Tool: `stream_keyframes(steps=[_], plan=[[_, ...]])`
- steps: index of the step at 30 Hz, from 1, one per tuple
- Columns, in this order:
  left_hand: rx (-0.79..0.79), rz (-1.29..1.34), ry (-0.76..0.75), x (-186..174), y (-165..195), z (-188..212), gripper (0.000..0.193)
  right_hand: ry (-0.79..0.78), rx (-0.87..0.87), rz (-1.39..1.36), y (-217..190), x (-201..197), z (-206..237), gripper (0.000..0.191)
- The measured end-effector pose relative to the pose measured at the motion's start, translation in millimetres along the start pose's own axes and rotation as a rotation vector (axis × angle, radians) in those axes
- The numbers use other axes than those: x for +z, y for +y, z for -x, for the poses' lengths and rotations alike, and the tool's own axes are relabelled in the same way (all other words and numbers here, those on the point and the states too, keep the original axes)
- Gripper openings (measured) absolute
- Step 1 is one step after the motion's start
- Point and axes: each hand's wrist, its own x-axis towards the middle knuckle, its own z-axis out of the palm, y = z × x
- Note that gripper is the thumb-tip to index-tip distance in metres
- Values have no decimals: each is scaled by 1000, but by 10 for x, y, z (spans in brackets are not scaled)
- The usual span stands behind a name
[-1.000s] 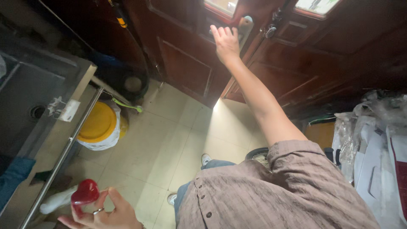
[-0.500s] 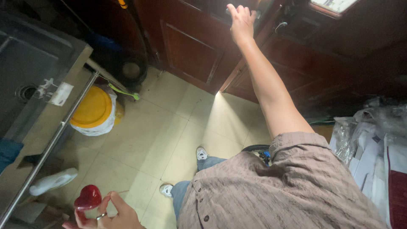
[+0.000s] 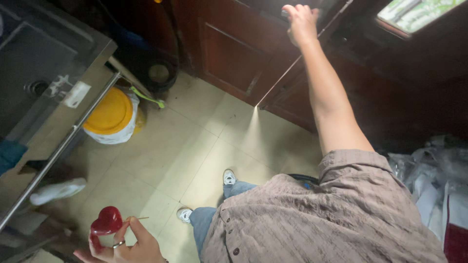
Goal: The person retrieves a white heart-shaped confection from a small freezer, inserts a wooden skewer stick into it, and dips and rotates it in a container of red glaze to coat its surface. The person then carries the coated heart and places it with other finished hearts on a tray.
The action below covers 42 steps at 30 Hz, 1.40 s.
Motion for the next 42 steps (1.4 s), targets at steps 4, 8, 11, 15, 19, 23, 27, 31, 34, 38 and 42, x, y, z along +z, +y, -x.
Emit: stream_keyframes(steps=[4, 8, 11, 15, 19, 23, 27, 31, 34, 38, 42], plan=[[-156, 256, 32, -67, 51, 57, 19, 107, 11, -113, 16, -52, -74, 38], [-132, 261, 47, -199, -16, 89, 23, 23, 191, -491, 57, -191, -126, 31], [-194, 302, 73, -365, -108, 117, 18, 63, 412, -600, 64, -320, -157, 21], [-227, 386, 233, -492, -230, 73, 14, 387, 197, -556, -175, -470, -154, 26], [-286, 400, 349, -692, -448, 52, 12, 412, 83, -512, -1133, -399, 172, 22], [-414, 338, 376, -1019, -814, 64, 14, 22, -79, -671, -2766, -158, 929, 14], [-498, 274, 499, -1424, -1361, 107, 18, -517, -212, -640, -4550, -222, 1891, 37], [-595, 171, 578, -1911, -2029, 261, 15, -808, -471, -551, -6023, -664, 2633, 41], [-666, 80, 610, -2226, -2507, 446, 15, -921, -636, -504, -6739, -917, 2970, 42], [-753, 21, 631, -2353, -3171, 651, 14, -1045, -662, -364, -7608, -888, 3101, 44], [-870, 3, 655, -2454, -3885, 862, 13, -1073, -798, -264, -8424, -860, 3228, 47]])
